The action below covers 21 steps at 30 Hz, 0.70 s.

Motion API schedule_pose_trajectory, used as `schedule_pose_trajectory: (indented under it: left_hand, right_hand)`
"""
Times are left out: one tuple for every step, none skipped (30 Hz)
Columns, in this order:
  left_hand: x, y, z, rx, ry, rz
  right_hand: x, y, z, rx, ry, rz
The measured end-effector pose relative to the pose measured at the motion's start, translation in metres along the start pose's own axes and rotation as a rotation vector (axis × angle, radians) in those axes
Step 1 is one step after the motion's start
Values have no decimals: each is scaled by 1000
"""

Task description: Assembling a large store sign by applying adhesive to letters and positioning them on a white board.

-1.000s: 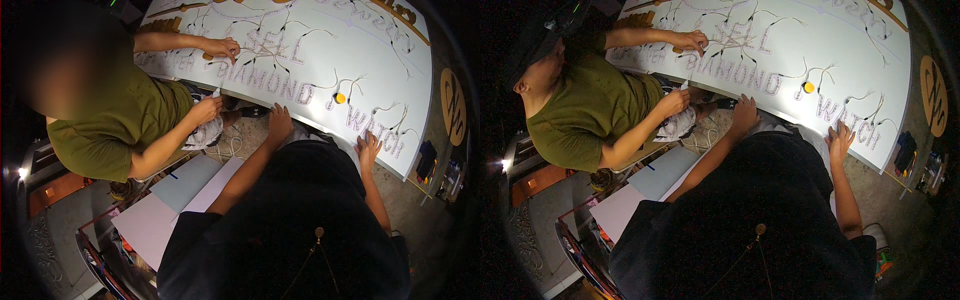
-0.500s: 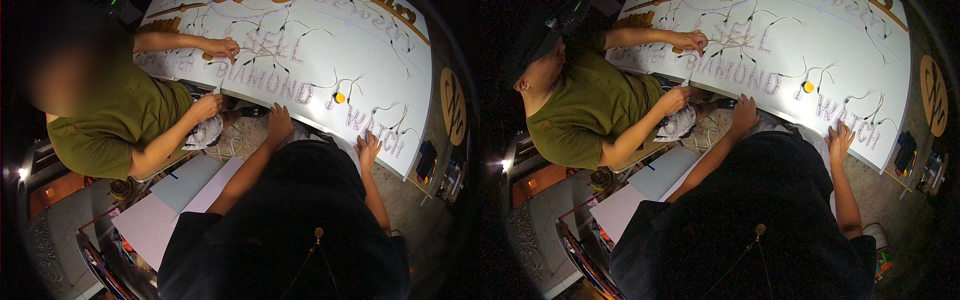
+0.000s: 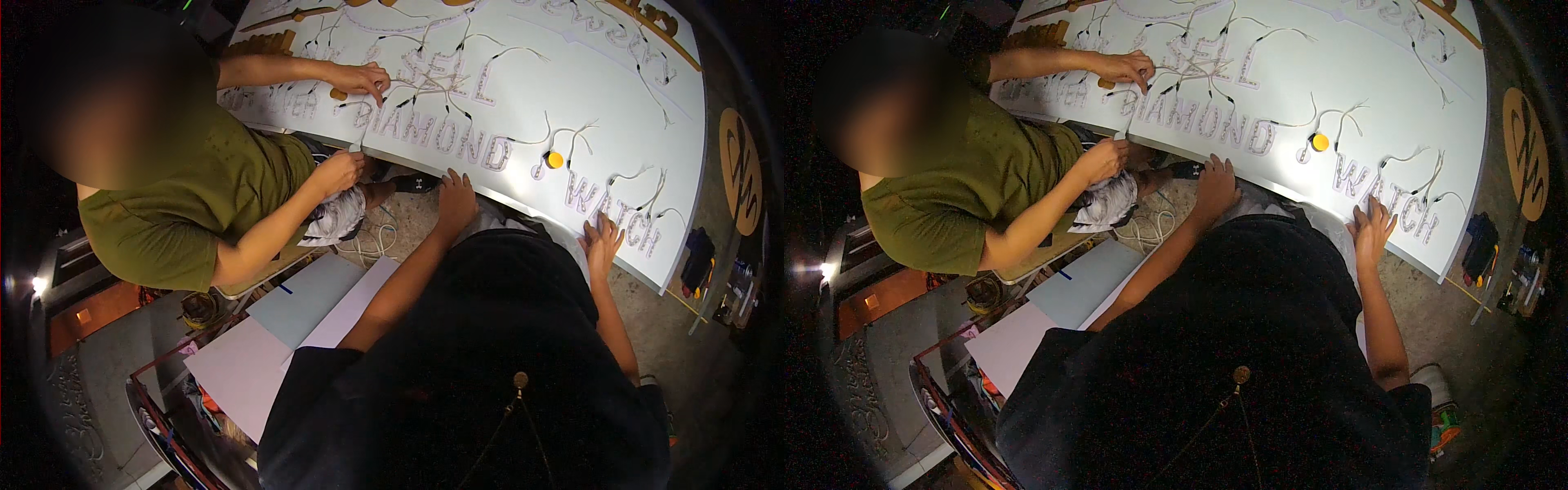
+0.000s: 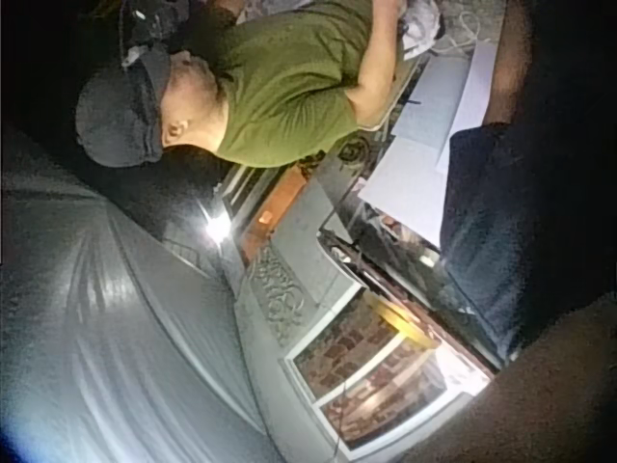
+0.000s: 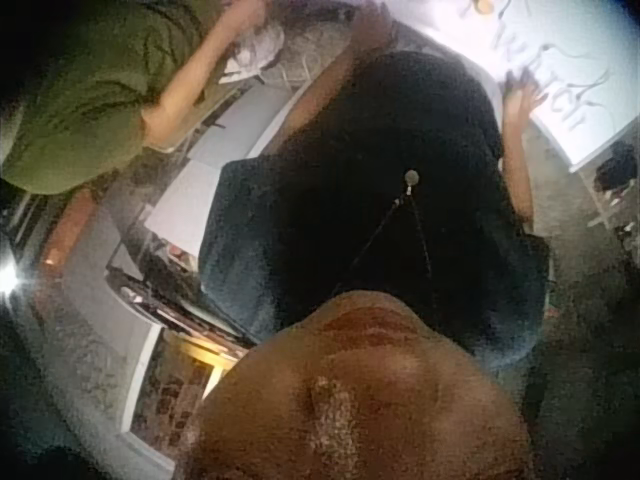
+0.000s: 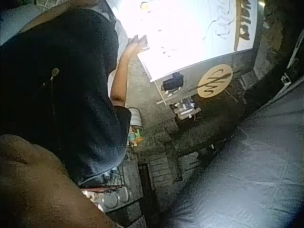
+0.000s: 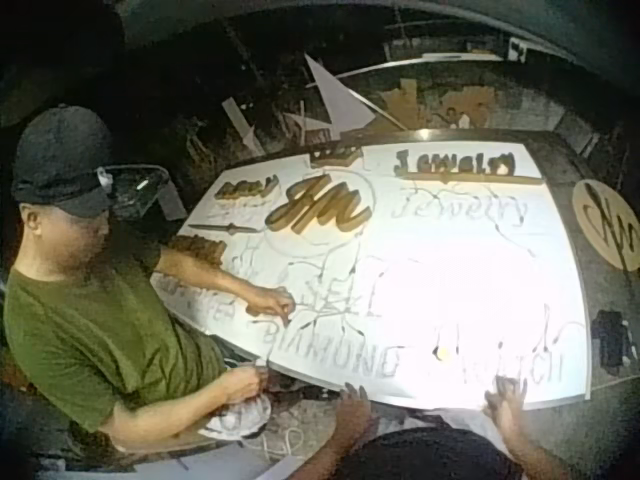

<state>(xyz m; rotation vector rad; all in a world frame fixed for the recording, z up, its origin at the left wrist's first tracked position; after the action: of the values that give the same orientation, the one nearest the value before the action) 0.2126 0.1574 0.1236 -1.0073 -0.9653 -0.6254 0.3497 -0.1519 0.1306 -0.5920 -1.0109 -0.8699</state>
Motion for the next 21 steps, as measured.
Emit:
schedule_pose_trajectory:
  left_hand:
    - [0, 0, 0, -2, 8, 2]
    - [-2, 1, 0, -1, 9, 1]
    - [-3, 1, 1, 5, 21, -7]
    - [-5, 2, 1, 10, 34, -15]
    - [-4, 2, 1, 9, 34, -15]
    - [-3, 2, 0, 4, 34, 0]
    - [-3, 2, 0, 0, 34, 16]
    - [-3, 2, 0, -1, 35, 15]
    - [-4, 2, 0, -2, 47, 20]
    - [-4, 2, 0, -3, 59, 24]
    - [-5, 2, 0, -3, 60, 24]
    - [-5, 2, 0, -7, 57, 23]
    - [-5, 3, 0, -11, 54, 23]
    - [-5, 2, 0, -12, 55, 23]
    - [-5, 2, 0, -13, 46, 22]
    - [-5, 2, 0, -14, 38, 21]
    - [-4, 2, 0, -14, 38, 21]
    - [-4, 2, 0, -16, 39, 17]
    - [-3, 1, 0, -17, 40, 14]
    - [-3, 1, 0, -16, 40, 14]
    - [-2, 1, 0, -15, 36, 14]
  right_hand:
    - [0, 0, 0, 4, 4, -2]
    - [0, 0, 0, 5, 4, -2]
    - [0, 0, 0, 7, 3, -4]
    - [0, 0, 0, 9, 3, -6]
    - [0, 0, 0, 8, 2, -6]
    - [0, 0, 0, -3, 5, -5]
    - [0, 0, 0, -13, 7, -3]
    - [0, 0, 0, -13, 7, -3]
    - [1, 0, 0, -7, 7, -10]
    - [1, 0, 1, -2, 8, -16]
    - [1, 0, 0, -2, 8, -17]
    - [0, 0, 0, -2, 9, -18]
    - [0, 0, -1, -3, 10, -19]
    - [1, 0, 1, -3, 10, -19]
    - [2, 0, 2, -6, 4, -12]
    - [3, 0, 3, -9, -1, -4]
    - [2, 0, 3, -9, -1, -5]
    - [2, 0, 3, -12, 3, -4]
    - [2, 0, 2, -15, 7, -3]
    - [2, 0, 3, -14, 7, -3]
    - [3, 0, 3, -18, 10, 2]
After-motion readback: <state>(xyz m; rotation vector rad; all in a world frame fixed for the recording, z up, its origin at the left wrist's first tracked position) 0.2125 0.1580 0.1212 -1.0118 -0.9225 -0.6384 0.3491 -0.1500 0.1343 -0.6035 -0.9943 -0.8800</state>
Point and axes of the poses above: each hand's wrist, its own y-axis towards the middle knuckle, its own x-axis out of the back of the hand, z = x × y, the point moved 8 cm from there along y, towards the middle knuckle, and after that the axes turned 10 degrees about y, right-handed, at the moved point
